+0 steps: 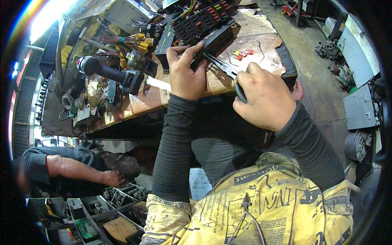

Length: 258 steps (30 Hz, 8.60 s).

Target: The person uses pliers to remove and insert fuses into a black fuse box held in their hands. They repeatedly extract fuses, place them on the table, and insert others back into the slots.

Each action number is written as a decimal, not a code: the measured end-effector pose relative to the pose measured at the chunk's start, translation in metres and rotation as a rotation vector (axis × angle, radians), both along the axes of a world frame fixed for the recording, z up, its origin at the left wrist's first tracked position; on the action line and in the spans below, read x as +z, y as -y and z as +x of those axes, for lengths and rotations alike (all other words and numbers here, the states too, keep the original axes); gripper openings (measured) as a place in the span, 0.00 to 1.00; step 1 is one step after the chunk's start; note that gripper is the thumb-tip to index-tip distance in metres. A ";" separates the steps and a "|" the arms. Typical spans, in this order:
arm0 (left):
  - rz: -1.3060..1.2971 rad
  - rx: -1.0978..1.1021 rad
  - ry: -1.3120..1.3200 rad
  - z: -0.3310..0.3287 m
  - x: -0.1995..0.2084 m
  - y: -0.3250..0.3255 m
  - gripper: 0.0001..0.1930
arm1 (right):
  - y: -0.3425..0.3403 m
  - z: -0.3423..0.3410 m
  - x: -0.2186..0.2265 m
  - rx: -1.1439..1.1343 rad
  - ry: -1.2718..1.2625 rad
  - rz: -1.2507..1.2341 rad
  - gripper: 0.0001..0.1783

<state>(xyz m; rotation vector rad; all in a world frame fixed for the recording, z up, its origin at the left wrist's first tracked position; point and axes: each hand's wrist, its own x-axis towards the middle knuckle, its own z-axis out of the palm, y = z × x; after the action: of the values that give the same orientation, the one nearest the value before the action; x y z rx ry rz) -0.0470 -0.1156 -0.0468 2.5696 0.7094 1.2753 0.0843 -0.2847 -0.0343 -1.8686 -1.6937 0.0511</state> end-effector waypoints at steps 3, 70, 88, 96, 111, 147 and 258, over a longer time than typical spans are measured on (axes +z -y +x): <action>-0.008 -0.019 0.009 0.001 0.000 -0.002 0.24 | 0.000 -0.002 0.002 0.002 -0.011 0.015 0.17; -1.261 -0.493 0.627 -0.045 -0.061 0.157 0.10 | 0.092 0.027 -0.137 0.682 -1.588 -0.470 0.22; -1.094 -0.049 0.536 -0.051 -0.042 0.143 0.06 | 0.087 0.039 -0.108 0.749 -1.345 -0.358 0.20; -1.348 -0.170 0.311 -0.046 -0.139 0.152 0.08 | 0.084 0.091 -0.036 0.459 -0.784 0.040 0.13; -1.476 -0.436 -0.208 -0.040 -0.204 0.129 0.17 | -0.015 0.085 0.032 0.129 0.179 0.347 0.08; -1.534 -0.456 -0.298 -0.038 -0.203 0.126 0.20 | -0.035 0.105 0.024 0.091 -0.138 0.220 0.11; -1.397 -0.160 -0.263 -0.024 -0.259 0.144 0.19 | 0.073 0.036 -0.343 0.223 -0.524 -0.253 0.22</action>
<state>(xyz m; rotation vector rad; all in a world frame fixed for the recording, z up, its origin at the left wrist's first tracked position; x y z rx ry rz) -0.0708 -0.2601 -0.3060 1.5206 0.9245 0.1382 0.1205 -0.3575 -0.3773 -1.6318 -1.5563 0.8062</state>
